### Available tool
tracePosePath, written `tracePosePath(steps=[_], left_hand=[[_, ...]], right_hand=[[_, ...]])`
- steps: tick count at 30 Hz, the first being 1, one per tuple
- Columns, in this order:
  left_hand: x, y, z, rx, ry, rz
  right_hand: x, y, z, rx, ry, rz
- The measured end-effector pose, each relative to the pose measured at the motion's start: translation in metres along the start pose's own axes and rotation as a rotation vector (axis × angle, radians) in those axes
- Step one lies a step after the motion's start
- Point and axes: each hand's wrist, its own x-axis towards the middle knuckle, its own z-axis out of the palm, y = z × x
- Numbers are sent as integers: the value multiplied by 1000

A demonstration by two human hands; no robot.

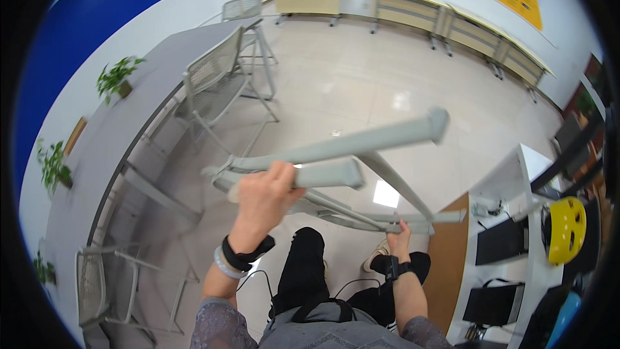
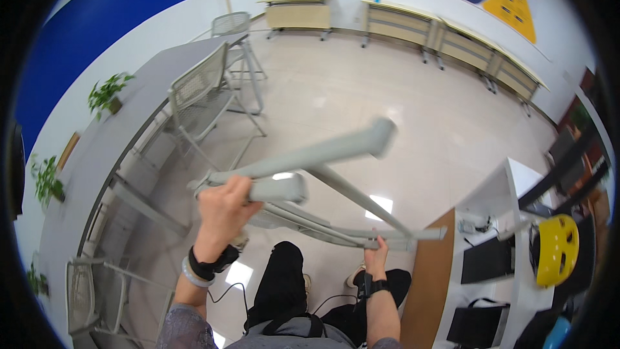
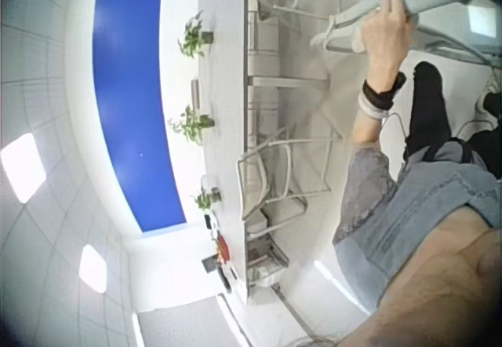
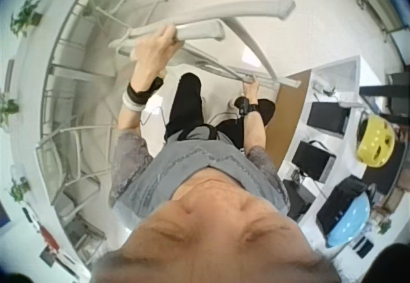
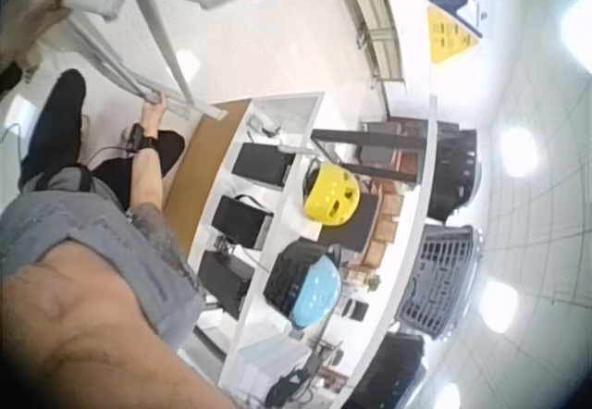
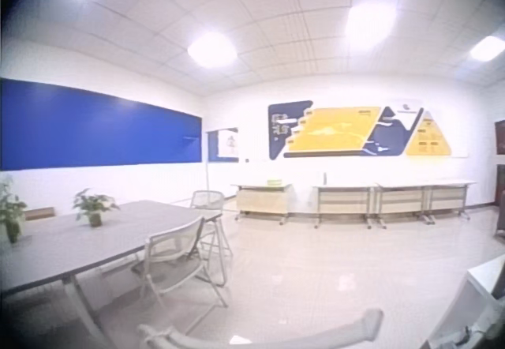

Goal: The person wipes the legs, frame, and backrest of a plastic chair using a cloth.

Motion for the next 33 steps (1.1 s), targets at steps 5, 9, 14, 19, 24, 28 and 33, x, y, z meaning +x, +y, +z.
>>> tracePosePath(steps=[5, 9, 14, 19, 24, 28, 33], left_hand=[[-13, 8, 52, 86, -142, 116], [-27, 26, 103, 129, -174, 268], [-46, 49, 144, -30, -184, 390], [-64, 61, 161, -83, -206, 310], [-79, 81, 213, -211, -208, 306], [-101, 96, 257, -228, -304, 277], [-131, 118, 303, -329, -413, 228]], right_hand=[[-11, 29, -25, -181, 318, 348], [-60, -9, 39, -641, -1, 59], [-148, -64, 159, -866, -12, -467], [-140, -85, 215, -285, -262, -200], [-76, -97, 133, -33, -280, -2], [-68, -97, 110, -66, -65, 94], [-41, -95, 47, -22, 127, 168]])
